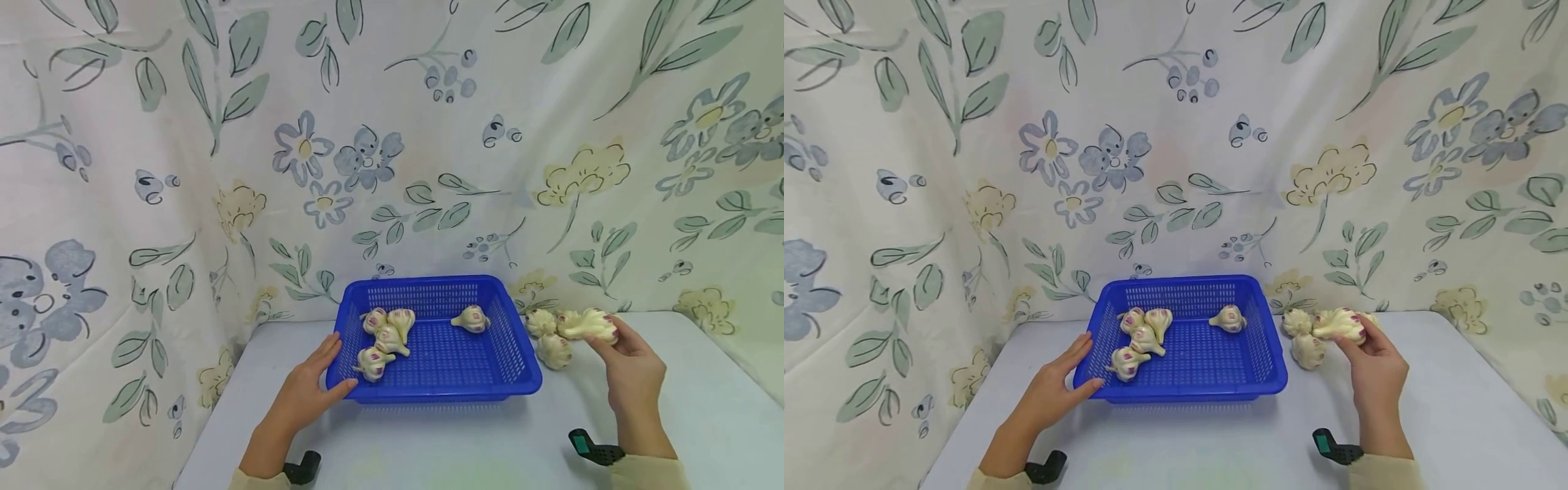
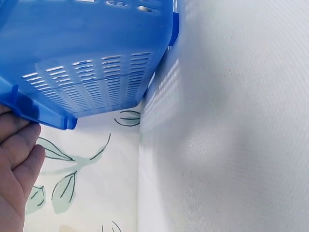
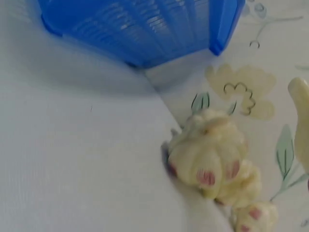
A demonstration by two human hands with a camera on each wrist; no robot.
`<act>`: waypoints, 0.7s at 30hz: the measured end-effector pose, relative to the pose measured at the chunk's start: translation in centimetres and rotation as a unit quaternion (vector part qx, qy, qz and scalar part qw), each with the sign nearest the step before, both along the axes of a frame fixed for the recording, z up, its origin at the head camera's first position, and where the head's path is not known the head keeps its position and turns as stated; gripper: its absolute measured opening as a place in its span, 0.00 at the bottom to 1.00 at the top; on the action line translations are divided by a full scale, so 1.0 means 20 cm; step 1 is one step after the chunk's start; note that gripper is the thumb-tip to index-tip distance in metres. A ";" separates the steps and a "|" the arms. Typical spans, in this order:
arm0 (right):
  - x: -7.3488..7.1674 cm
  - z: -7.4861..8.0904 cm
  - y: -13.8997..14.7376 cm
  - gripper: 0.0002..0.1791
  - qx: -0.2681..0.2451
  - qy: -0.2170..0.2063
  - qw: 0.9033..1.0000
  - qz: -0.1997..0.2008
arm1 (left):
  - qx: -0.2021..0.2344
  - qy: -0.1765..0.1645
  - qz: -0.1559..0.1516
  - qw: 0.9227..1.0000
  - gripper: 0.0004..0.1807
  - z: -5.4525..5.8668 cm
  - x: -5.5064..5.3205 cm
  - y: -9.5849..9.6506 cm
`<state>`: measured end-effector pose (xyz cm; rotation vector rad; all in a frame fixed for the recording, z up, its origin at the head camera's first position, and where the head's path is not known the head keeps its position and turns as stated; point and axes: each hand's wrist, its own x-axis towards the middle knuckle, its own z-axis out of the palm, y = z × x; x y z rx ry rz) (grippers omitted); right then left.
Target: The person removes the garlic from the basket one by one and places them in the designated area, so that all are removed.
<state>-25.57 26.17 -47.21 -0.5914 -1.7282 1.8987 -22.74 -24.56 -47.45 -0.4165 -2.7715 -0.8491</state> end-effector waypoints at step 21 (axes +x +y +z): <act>-0.02 -0.20 0.17 0.38 0.055 -0.208 0.976 -0.028 | -0.002 0.010 -0.005 1.000 0.47 -0.01 -0.01 0.00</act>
